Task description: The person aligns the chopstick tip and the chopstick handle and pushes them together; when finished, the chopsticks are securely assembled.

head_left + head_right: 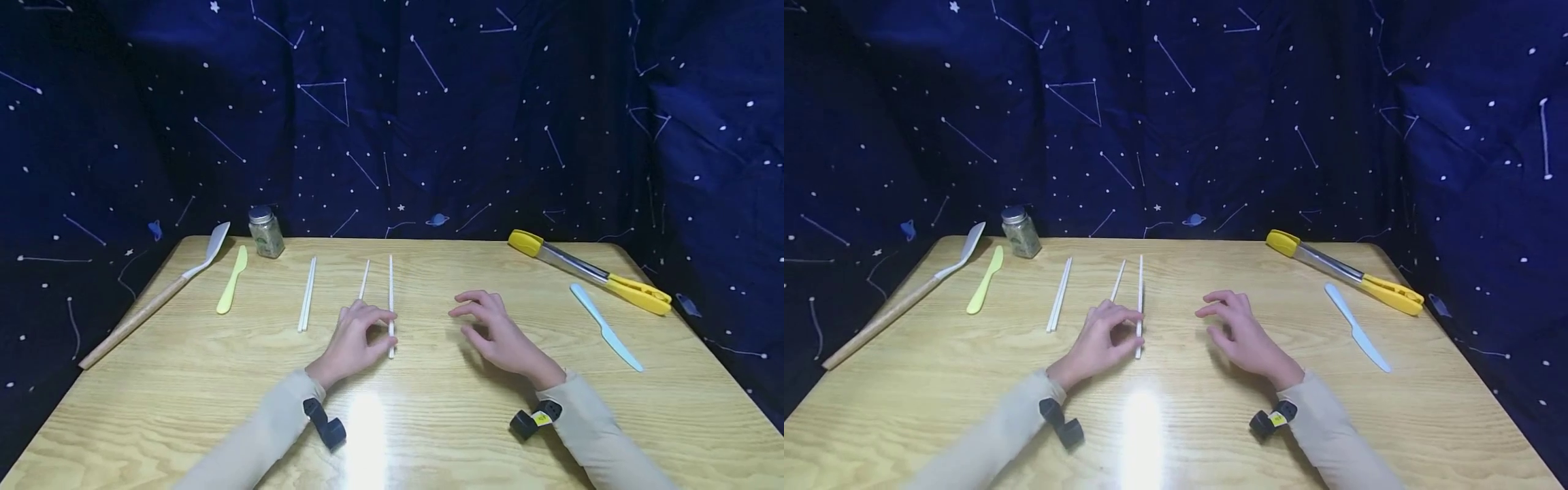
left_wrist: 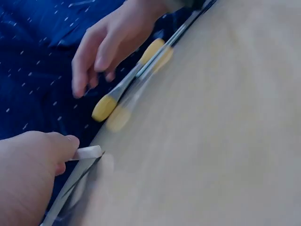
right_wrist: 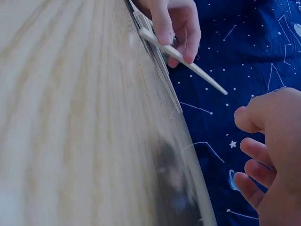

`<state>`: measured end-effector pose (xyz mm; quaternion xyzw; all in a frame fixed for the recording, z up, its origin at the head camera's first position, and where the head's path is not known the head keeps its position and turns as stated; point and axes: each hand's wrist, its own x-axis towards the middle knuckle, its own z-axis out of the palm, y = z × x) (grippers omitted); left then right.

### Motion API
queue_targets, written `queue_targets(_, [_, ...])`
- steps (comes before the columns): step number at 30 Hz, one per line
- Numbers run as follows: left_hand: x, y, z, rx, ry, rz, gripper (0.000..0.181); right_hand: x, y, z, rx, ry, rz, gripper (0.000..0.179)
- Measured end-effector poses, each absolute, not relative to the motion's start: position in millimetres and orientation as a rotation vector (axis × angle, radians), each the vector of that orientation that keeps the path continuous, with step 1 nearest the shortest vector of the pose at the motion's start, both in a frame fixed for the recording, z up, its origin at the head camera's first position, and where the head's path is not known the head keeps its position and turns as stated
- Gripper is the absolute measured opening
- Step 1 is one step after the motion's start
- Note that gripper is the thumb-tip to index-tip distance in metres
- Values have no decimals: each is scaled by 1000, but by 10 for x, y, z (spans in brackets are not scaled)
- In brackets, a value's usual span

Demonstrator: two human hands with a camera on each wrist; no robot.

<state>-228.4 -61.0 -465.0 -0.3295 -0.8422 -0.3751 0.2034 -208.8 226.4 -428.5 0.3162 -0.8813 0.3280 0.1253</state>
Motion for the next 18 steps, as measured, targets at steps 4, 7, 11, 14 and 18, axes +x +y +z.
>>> queue_targets(4, [-2489,-726,-4624,-847,-2387,-897,34,-2104,2240,-4302,926,-2557,990,26])
queue_targets(7, [-2601,-773,-4589,-807,-2426,-823,31,-2113,2232,-4314,913,-2554,1016,24])
queue_targets(11, [-2631,-802,-4597,-738,-2493,-774,28,-2094,2241,-4332,918,-2575,1035,21])
queue_targets(14, [-2606,-813,-4632,-706,-2547,-769,26,-2075,2251,-4343,909,-2580,1053,20])
queue_targets(18, [-2613,-791,-4650,-660,-2572,-791,26,-2082,2266,-4351,896,-2560,1065,20])
